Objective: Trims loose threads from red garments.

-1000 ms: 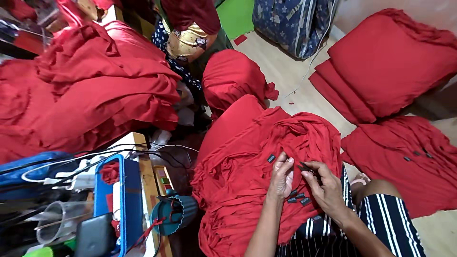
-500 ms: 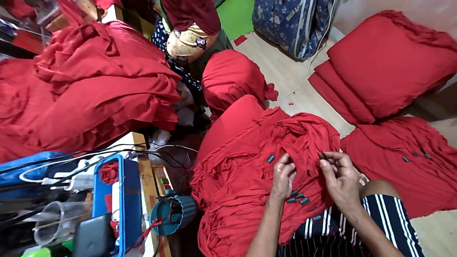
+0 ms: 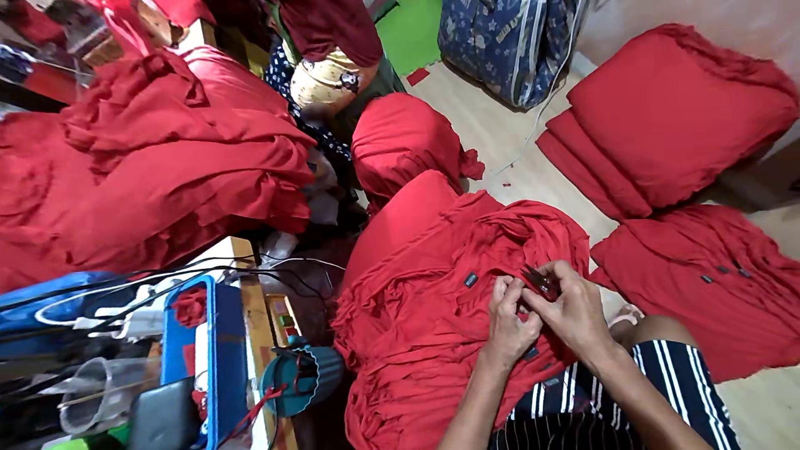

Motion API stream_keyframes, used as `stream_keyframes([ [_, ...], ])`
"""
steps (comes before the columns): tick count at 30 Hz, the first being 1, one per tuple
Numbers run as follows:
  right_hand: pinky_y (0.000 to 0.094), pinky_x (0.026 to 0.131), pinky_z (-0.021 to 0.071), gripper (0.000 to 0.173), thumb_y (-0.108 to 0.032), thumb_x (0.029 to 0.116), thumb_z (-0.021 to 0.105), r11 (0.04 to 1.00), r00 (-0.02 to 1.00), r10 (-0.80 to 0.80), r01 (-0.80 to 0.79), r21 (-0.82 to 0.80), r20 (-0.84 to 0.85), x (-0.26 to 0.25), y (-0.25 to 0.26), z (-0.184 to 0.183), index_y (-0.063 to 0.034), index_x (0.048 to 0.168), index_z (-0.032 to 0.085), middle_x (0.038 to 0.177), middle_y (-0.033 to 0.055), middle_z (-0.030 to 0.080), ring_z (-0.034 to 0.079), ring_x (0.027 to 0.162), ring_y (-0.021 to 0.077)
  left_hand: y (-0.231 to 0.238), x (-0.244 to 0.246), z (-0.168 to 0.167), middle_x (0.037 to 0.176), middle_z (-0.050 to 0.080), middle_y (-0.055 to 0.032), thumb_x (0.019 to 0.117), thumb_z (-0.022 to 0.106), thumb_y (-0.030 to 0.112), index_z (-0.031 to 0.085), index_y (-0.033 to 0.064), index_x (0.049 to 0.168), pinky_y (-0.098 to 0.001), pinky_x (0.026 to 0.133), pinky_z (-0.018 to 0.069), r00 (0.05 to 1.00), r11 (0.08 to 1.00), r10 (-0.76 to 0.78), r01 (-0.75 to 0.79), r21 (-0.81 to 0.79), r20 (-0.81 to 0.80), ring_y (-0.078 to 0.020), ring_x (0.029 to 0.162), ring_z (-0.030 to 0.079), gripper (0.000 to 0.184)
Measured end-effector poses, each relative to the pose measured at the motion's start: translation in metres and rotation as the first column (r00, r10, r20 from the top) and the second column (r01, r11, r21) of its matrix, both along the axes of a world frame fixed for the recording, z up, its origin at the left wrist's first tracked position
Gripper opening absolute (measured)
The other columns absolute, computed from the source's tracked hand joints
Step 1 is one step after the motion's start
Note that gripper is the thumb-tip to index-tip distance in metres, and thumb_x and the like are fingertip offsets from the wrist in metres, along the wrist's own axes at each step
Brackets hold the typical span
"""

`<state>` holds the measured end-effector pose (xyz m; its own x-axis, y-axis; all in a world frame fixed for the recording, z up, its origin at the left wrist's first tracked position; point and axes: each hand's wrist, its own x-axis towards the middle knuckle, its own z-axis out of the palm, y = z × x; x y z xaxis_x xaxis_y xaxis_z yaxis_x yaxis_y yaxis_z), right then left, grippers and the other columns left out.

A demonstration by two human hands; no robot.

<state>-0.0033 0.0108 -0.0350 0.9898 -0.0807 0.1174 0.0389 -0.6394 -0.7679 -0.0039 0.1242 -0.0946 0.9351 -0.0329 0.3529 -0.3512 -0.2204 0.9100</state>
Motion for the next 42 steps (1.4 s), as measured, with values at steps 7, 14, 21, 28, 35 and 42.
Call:
stream_keyframes([
  [7,0.0169,0.063,0.0481,0.009,-0.008,0.0917,0.066,0.912,0.985,-0.076,0.132,0.389,-0.156,0.0,-0.007,-0.001,-0.001,0.095,0.07,0.076,-0.0014,0.067,0.058,0.064,-0.001,-0.002,-0.002,0.004,0.097,0.061,-0.0222,0.0783,0.068,0.002,0.067,-0.0181,0.11,-0.0147,0.063,0.0494,0.995,0.997,0.023,-0.03,0.076,0.099,-0.0072,0.07,0.057,0.038],
  [14,0.0123,0.035,0.032,0.025,-0.004,0.1068,0.044,0.246,0.776,-0.035,0.617,0.747,-0.629,0.003,-0.016,0.012,-0.0091,0.084,0.052,0.048,-0.0059,0.045,0.038,0.035,-0.001,0.007,-0.031,0.009,0.089,0.07,-0.0148,0.0834,0.071,0.007,0.076,-0.0049,0.106,-0.0286,0.073,0.0585,0.971,0.942,0.087,-0.154,0.3,0.224,-0.0197,0.078,0.068,0.026],
  [21,0.0098,0.035,0.0322,0.038,-0.015,0.1102,0.034,0.018,0.743,0.136,0.66,0.751,-0.656,-0.007,-0.029,-0.004,-0.0134,0.077,0.053,0.048,-0.0069,0.046,0.04,0.036,-0.0029,0.008,-0.049,0.004,0.078,0.07,-0.0061,0.0826,0.072,0.007,0.08,0.0084,0.088,-0.0292,0.071,0.0522,0.929,0.87,0.086,-0.246,0.427,0.36,-0.0185,0.076,0.065,0.01],
  [28,0.0107,0.036,0.0331,0.037,-0.017,0.1102,0.036,0.047,0.743,0.123,0.658,0.752,-0.658,-0.013,-0.029,-0.006,-0.0131,0.078,0.054,0.052,-0.0064,0.049,0.04,0.037,-0.0022,0.009,-0.043,0.013,0.079,0.072,-0.0076,0.0867,0.068,0.012,0.079,0.0032,0.089,-0.0308,0.073,0.054,0.977,0.92,0.027,-0.107,0.377,0.213,-0.0188,0.076,0.067,0.014],
  [35,0.011,0.036,0.0336,0.035,-0.017,0.1099,0.037,0.06,0.737,0.138,0.661,0.748,-0.662,-0.012,-0.031,-0.007,-0.0118,0.081,0.055,0.054,-0.0059,0.05,0.04,0.037,-0.0023,0.004,-0.018,0.033,0.101,0.069,-0.0208,0.0867,0.07,0.0,0.072,-0.0064,0.115,-0.0249,0.064,0.0571,0.993,0.958,-0.064,0.034,0.285,0.097,-0.0167,0.071,0.067,0.03],
  [42,0.0115,0.035,0.0334,0.025,-0.013,0.1088,0.04,0.107,0.755,0.092,0.64,0.761,-0.649,-0.013,-0.028,-0.009,-0.0106,0.088,0.055,0.058,-0.0043,0.053,0.04,0.038,-0.0019,-0.011,-0.006,0.012,0.091,0.071,-0.0189,0.0843,0.075,0.001,0.078,-0.0037,0.099,-0.0243,0.075,0.0592,0.962,0.972,-0.047,-0.019,0.235,0.269,-0.019,0.08,0.071,0.015],
])
